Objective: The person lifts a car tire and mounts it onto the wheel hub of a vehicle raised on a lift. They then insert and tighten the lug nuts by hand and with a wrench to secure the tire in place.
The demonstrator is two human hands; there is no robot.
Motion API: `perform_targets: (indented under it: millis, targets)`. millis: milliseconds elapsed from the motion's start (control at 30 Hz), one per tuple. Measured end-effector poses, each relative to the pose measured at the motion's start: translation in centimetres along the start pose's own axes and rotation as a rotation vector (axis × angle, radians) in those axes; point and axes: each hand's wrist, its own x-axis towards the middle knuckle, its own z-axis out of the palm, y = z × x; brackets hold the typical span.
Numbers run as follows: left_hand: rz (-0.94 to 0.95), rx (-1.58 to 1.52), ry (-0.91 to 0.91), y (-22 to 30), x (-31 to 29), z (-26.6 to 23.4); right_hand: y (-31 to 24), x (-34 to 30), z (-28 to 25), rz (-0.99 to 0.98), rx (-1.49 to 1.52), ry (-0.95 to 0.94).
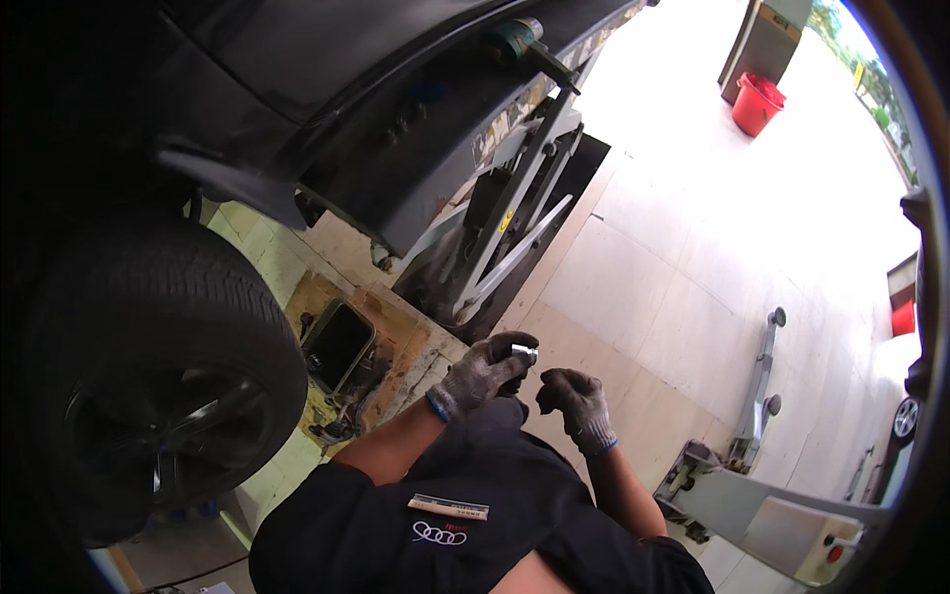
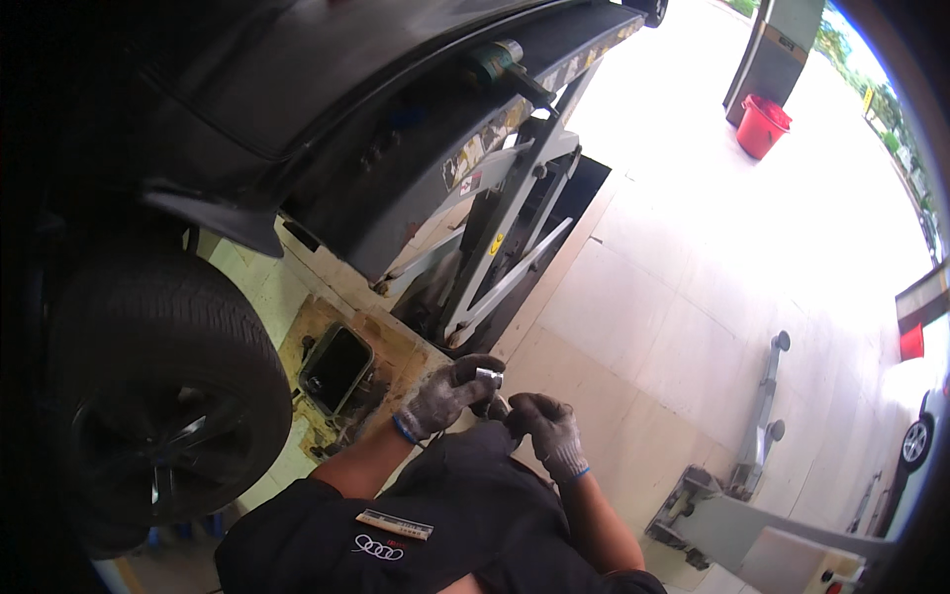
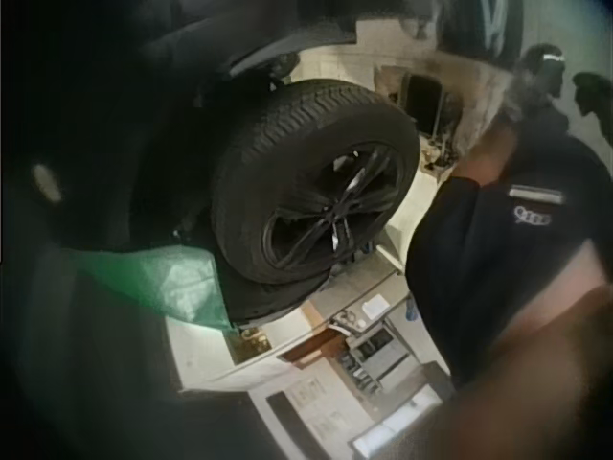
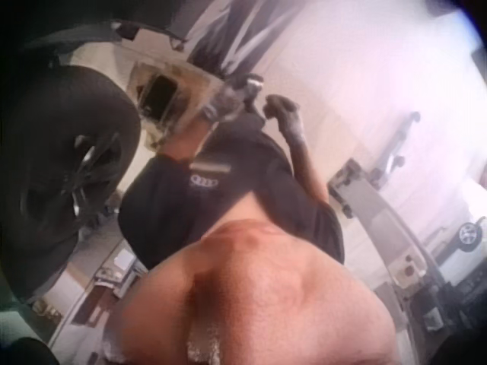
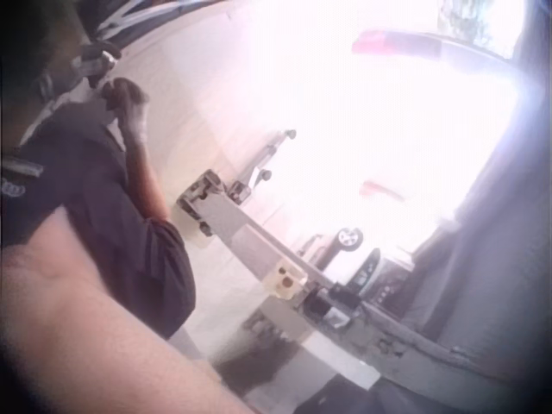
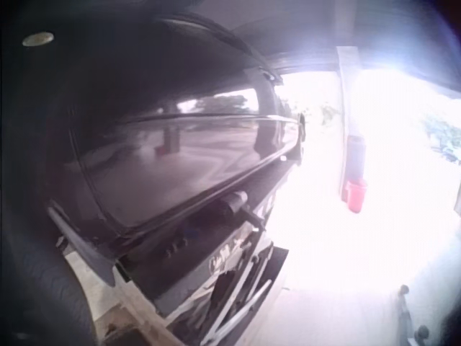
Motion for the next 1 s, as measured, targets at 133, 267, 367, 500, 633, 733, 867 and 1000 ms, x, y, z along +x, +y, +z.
perform_targets:
  millis: [133,267,367,500,633,733,867,1000]
  targets:
    - [0.207,0.125,-0.079,5.1,5.2,0.1,-6.1,5.8,-0.6,0.030,0.117,-0.093]
    - [0.453,0.954,0.061,10.2,9.4,0.9,-11.2,11.7,-1.3,0.139,0.154,-0.200]
    - [0.396,1.139,0.219,14.0,11.0,0.6,-13.5,16.5,-2.0,0.246,0.305,-0.274]
    - [0.244,1.551,0.997,20.1,13.0,-2.8,-16.9,23.7,-3.7,0.213,0.298,-0.439]
    - [-0.445,1.814,1.342,26.2,16.2,-6.2,-21.3,29.4,-6.3,0.385,0.211,-0.643]
    - [-0.721,1.576,1.345,28.9,19.0,-6.5,-23.3,32.4,-7.3,0.435,0.150,-0.737]
    - [-0.771,1.447,1.300,30.4,20.9,-6.6,-24.4,34.2,-7.3,0.474,0.094,-0.819]
    - [-0.404,1.662,1.563,28.5,20.4,-5.0,-25.8,34.8,-6.2,0.316,0.027,-0.884]
